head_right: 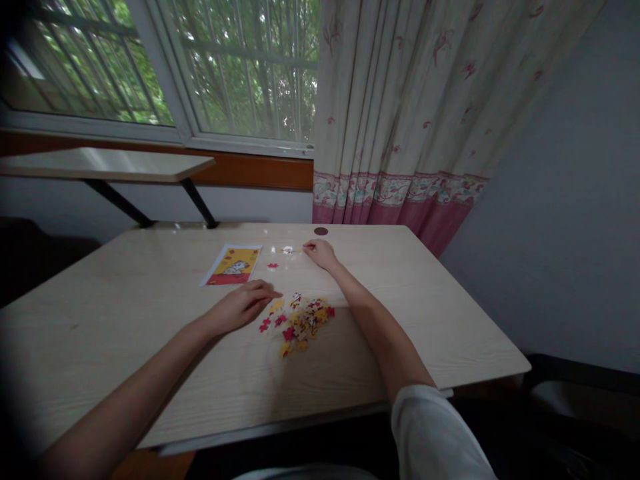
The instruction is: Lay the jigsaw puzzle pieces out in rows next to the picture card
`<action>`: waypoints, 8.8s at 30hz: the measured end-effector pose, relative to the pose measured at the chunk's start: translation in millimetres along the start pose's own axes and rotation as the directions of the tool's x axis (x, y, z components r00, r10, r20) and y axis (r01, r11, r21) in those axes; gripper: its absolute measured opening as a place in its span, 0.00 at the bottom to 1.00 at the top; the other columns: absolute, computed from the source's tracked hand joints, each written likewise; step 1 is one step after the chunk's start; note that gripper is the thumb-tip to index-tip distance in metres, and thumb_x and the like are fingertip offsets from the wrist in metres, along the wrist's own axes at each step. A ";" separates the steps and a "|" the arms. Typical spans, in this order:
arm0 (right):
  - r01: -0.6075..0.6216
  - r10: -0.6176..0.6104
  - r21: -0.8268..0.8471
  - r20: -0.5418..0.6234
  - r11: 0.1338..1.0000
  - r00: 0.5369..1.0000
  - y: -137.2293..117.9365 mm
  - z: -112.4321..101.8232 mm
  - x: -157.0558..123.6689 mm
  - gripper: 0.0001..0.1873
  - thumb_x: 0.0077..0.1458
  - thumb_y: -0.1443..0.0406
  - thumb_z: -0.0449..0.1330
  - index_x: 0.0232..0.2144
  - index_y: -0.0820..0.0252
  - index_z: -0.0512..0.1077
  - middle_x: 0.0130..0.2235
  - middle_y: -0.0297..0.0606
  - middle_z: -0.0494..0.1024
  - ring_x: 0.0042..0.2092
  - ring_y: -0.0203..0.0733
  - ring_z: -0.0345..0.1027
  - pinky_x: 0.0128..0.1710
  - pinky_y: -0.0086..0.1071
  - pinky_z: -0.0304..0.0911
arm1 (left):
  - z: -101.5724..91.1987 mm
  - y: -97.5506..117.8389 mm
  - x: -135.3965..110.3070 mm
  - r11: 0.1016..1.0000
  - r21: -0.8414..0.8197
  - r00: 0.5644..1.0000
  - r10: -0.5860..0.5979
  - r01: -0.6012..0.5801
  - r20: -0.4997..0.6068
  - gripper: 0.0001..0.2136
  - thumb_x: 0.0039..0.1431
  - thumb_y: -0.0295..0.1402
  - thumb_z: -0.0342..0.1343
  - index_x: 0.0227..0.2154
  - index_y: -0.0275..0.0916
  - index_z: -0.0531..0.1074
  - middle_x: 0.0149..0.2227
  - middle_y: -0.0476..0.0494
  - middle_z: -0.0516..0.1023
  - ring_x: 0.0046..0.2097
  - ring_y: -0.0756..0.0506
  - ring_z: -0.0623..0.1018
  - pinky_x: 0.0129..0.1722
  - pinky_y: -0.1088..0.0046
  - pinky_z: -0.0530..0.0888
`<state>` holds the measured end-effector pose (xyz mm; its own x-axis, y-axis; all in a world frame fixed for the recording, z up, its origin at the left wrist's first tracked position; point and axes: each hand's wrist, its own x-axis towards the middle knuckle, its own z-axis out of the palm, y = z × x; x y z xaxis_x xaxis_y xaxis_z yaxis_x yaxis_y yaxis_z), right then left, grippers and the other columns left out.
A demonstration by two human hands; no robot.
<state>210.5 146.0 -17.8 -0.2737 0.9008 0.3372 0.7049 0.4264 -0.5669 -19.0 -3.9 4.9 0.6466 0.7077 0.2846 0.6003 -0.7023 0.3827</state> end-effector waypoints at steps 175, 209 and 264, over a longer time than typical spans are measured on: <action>0.376 -0.402 -0.143 -0.317 0.916 0.859 -64.3 -43.7 -101.6 0.09 0.57 0.61 0.54 0.32 0.57 0.73 0.31 0.36 0.71 0.38 0.39 0.62 0.40 0.34 0.54 | -5.7 8.4 -9.1 0.995 0.098 0.989 0.029 -0.015 -0.148 0.10 0.59 0.34 0.46 0.35 0.37 0.72 0.34 0.41 0.74 0.38 0.46 0.72 0.38 0.69 0.68; -0.011 0.026 -0.176 0.083 0.984 0.996 -63.3 6.9 -53.2 0.10 0.51 0.59 0.56 0.34 0.52 0.76 0.39 0.34 0.77 0.43 0.40 0.66 0.45 0.33 0.57 | -3.9 8.0 -9.2 0.986 0.166 0.999 0.018 -0.013 -0.031 0.11 0.60 0.33 0.45 0.35 0.38 0.72 0.33 0.43 0.77 0.35 0.46 0.74 0.36 0.70 0.69; 0.327 -0.326 -0.005 0.027 0.945 0.945 -79.0 -14.8 -127.9 0.07 0.50 0.61 0.60 0.33 0.54 0.75 0.35 0.34 0.72 0.40 0.36 0.63 0.43 0.33 0.55 | 13.0 12.7 2.9 0.679 -0.717 0.911 -0.381 0.157 -0.160 0.10 0.50 0.37 0.57 0.33 0.36 0.71 0.27 0.46 0.75 0.28 0.50 0.72 0.29 0.73 0.69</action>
<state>199.5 -4.2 -4.9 -0.5066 0.7142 0.4830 0.5803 0.6967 -0.4217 -3.4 -11.8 -0.8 0.2848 0.9242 0.2546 0.1715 -0.3104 0.9350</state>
